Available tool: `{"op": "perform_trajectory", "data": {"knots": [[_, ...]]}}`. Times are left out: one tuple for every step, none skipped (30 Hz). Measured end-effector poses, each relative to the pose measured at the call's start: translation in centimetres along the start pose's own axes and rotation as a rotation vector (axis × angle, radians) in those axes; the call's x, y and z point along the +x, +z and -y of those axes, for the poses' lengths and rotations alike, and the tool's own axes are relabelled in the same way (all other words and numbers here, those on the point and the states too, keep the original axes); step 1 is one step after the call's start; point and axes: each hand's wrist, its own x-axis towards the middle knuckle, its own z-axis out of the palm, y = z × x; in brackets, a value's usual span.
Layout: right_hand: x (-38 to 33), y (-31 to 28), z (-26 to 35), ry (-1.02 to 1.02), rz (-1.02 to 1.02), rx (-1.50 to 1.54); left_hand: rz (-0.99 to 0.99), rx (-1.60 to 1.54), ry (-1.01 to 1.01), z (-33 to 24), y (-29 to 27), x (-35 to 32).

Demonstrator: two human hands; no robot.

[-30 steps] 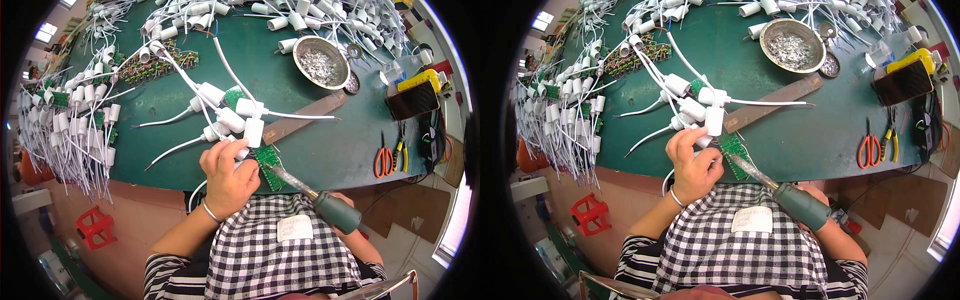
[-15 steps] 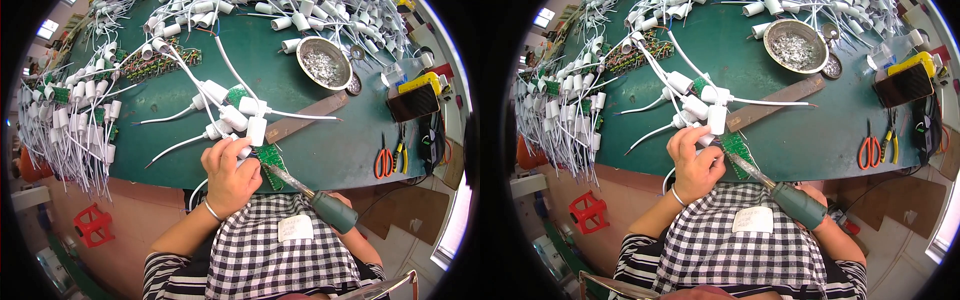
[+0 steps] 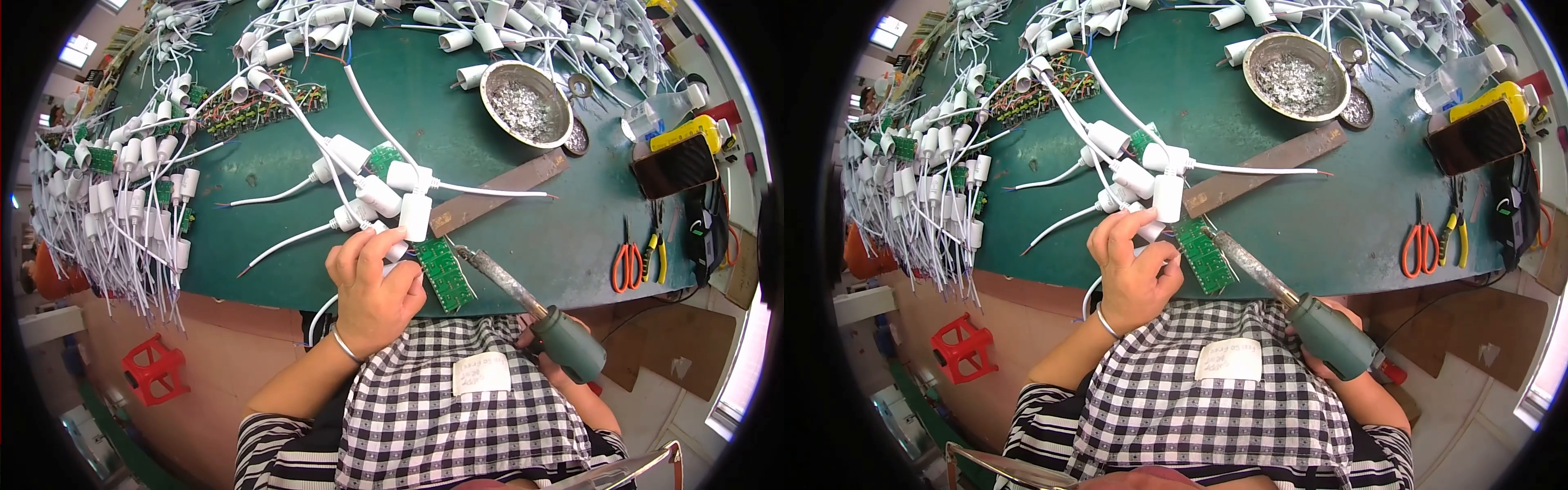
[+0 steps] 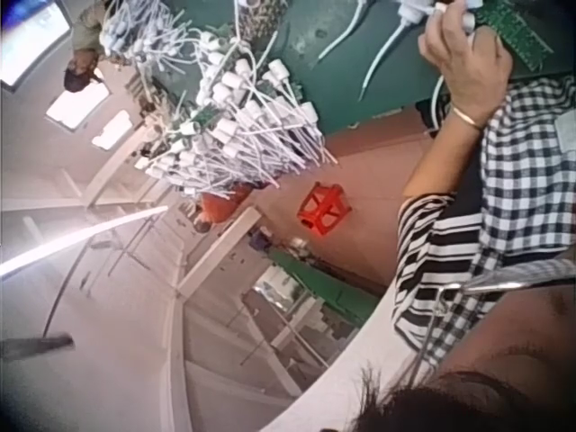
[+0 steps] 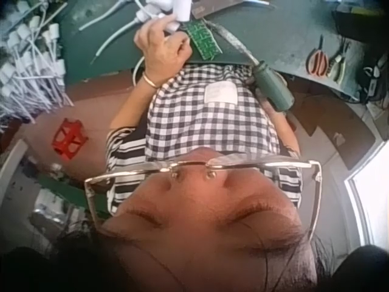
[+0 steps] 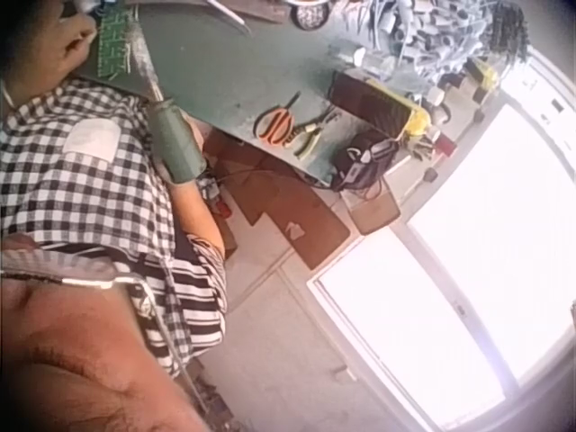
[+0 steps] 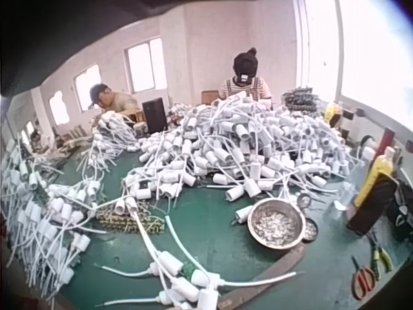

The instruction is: The person solders electrical wires onto small green circuit boards using a soldering iron.

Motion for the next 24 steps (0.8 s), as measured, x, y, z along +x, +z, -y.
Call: {"op": "perform_trajectory", "data": {"knots": [[-0.4,0.2,-0.1,0.077,-0.040,0.088,0.006,0.009,-0.004,-0.1,-0.1,-0.1],[-0.5,0.3,-0.3,0.155,-0.080,0.177,0.013,0.018,-0.008,-0.1,-0.1,-0.2],[-0.3,0.2,-0.2,0.149,-0.081,0.182,0.012,0.024,-0.004,-0.1,0.0,-0.2],[-0.1,0.1,-0.1,0.112,-0.071,0.195,0.014,0.017,-0.005,-0.1,0.1,-0.3],[0.2,0.1,-0.1,0.076,-0.062,0.208,0.016,0.010,-0.008,0.0,0.2,-0.2],[0.1,0.0,-0.3,0.079,-0.058,0.215,0.023,0.016,-0.012,0.0,0.2,-0.3],[0.1,-0.2,-0.5,0.121,-0.012,0.165,0.021,0.007,-0.006,0.1,0.2,-0.3],[0.1,-0.3,-0.7,0.164,0.034,0.115,0.020,-0.002,-0.002,0.2,0.3,-0.2],[-0.2,-0.2,-0.8,0.177,0.035,0.120,0.032,-0.006,-0.006,0.2,0.3,-0.2],[-0.5,0.0,-1.2,0.223,0.008,0.039,0.022,0.001,0.004,0.3,0.2,-0.1],[-0.8,0.3,-1.6,0.270,-0.017,-0.043,0.012,0.007,0.014,0.2,0.1,-0.1],[-1.1,0.5,-2.2,0.277,-0.016,-0.043,0.017,0.004,0.011,0.2,0.1,-0.1],[-1.4,0.7,-3.0,0.144,-0.080,-0.012,0.016,0.005,0.010,0.2,0.1,0.0],[-1.7,0.7,-3.3,0.009,-0.143,0.017,0.014,0.006,0.010,0.2,0.1,0.0],[-1.6,0.6,-3.2,0.011,-0.142,0.016,0.013,0.004,0.009,0.3,0.1,0.0],[-1.4,0.4,-3.0,-0.001,-0.112,-0.002,0.012,0.003,0.008,0.3,0.1,0.0],[-1.3,0.3,-2.9,-0.014,-0.082,-0.020,0.014,0.000,0.007,0.3,0.2,0.0],[-1.4,0.3,-3.1,-0.015,-0.082,-0.023,0.017,-0.004,0.006,0.4,0.2,-0.1],[-1.7,0.3,-3.4,-0.035,-0.080,-0.040,0.013,-0.005,0.006,0.4,0.2,-0.1],[-1.8,0.3,-3.5,-0.054,-0.079,-0.056,0.014,-0.006,0.008,0.4,0.1,-0.1],[-1.8,0.3,-3.5,-0.055,-0.079,-0.059,0.016,-0.008,0.011,0.4,0.1,-0.1],[-1.8,0.4,-3.4,-0.060,-0.080,-0.065,0.014,-0.010,0.011,0.4,0.2,-0.1],[-1.7,0.4,-3.2,-0.064,-0.080,-0.071,0.012,-0.011,0.014,0.3,0.2,-0.1],[-1.5,0.4,-3.0,-0.065,-0.079,-0.072,0.010,-0.012,0.015,0.3,0.2,-0.2]]}}
